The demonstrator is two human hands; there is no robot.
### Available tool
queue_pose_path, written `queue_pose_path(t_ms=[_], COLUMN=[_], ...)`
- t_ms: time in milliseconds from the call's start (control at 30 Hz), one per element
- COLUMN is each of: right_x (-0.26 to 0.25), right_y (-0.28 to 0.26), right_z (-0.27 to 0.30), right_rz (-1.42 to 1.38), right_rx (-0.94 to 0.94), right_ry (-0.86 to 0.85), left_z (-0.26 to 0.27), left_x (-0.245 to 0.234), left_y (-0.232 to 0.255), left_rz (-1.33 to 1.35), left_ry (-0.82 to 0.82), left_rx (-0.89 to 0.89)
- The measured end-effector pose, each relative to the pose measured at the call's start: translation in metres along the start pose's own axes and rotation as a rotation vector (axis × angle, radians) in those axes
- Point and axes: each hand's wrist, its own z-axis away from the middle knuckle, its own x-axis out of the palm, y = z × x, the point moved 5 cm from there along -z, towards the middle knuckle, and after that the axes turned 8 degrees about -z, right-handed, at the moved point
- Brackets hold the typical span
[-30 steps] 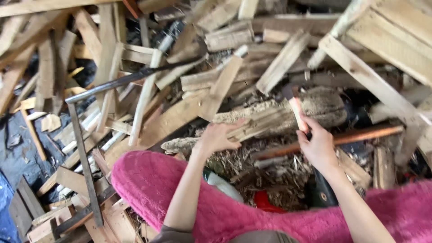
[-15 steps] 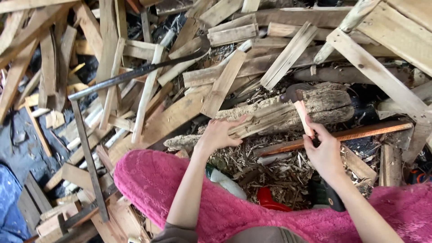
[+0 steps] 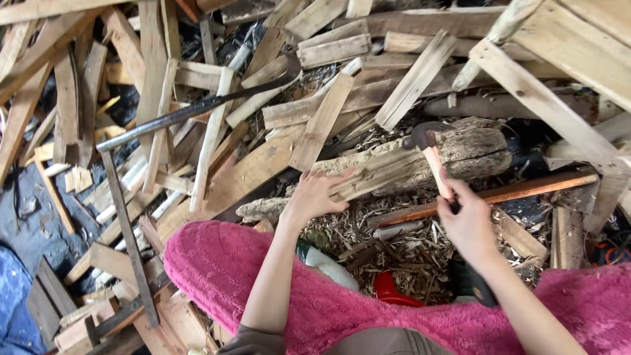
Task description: Sorting and cleaning scrap wood pieces using a hammer to remove nails or separate joints
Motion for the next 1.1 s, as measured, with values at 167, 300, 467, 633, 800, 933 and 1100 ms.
queue_pose_path(t_ms=[167,300,467,633,800,933,1100], right_x=[0.017,0.012,0.017,0.049,0.031,-0.033,-0.087], right_y=[0.044,0.056,0.058,0.122,0.104,-0.016,0.014], right_z=[-0.004,-0.006,-0.015,-0.018,-0.017,-0.043,-0.051], right_rz=[-0.171,-0.387,0.006,0.17,-0.308,-1.155,-1.371], right_rx=[0.375,0.403,0.522,0.658,0.609,0.616,0.347], right_ry=[-0.128,-0.024,-0.07,-0.254,-0.193,-0.087,-0.024], left_z=[0.0,0.0,0.028,0.067,0.052,0.022,0.027], left_x=[-0.002,0.001,-0.04,-0.095,-0.069,-0.016,-0.004], left_y=[-0.007,-0.012,-0.014,0.029,0.079,0.117,0.14], left_rz=[-0.041,-0.079,-0.051,0.489,1.338,1.724,1.736], left_ry=[0.065,0.132,0.227,0.209,-0.325,-0.703,-0.866], left_rx=[0.019,0.031,0.07,0.473,0.673,0.811,0.716])
